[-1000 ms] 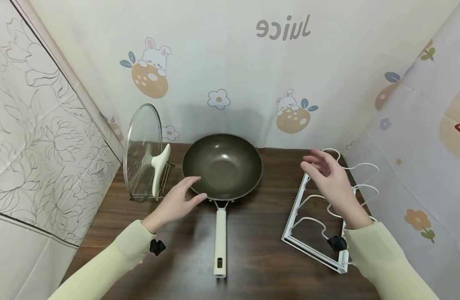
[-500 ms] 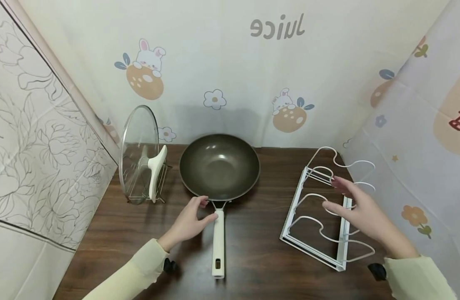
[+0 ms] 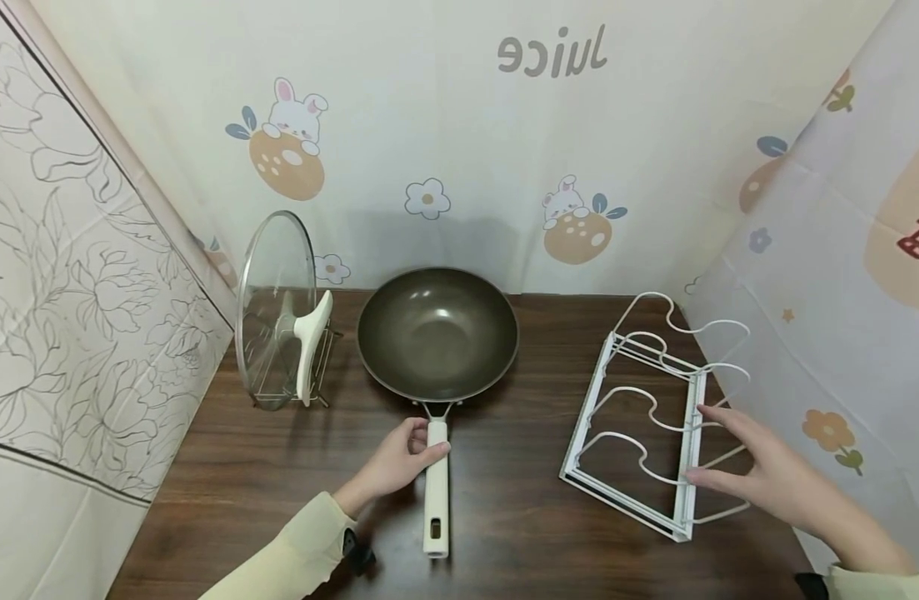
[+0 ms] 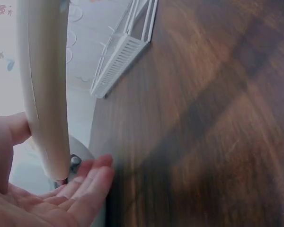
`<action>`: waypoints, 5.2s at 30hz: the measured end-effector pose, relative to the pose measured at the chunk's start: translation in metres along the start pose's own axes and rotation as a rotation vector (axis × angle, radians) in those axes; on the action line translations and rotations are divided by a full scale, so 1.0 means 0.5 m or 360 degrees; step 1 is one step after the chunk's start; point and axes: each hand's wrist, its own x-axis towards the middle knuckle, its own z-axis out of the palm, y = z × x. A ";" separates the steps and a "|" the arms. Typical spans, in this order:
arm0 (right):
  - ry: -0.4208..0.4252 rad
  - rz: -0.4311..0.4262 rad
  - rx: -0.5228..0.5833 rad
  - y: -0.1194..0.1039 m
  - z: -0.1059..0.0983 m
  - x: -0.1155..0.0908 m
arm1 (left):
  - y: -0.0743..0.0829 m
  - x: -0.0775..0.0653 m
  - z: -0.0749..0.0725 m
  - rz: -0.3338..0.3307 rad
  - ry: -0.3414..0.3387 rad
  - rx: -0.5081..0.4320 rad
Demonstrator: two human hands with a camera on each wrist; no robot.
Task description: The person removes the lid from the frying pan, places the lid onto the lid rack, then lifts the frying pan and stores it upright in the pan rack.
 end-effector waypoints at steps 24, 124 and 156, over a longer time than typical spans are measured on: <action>0.0628 -0.0413 -0.0284 0.023 0.052 0.011 | -0.009 0.005 0.014 -0.0010 0.0032 -0.0122; 0.0241 0.0893 -0.0427 -0.179 0.171 0.487 | -0.008 0.008 0.021 -0.0030 0.0041 -0.0212; 0.0352 0.0353 -0.0230 -0.212 0.126 0.314 | 0.002 0.024 0.049 -0.0114 0.0091 -0.0316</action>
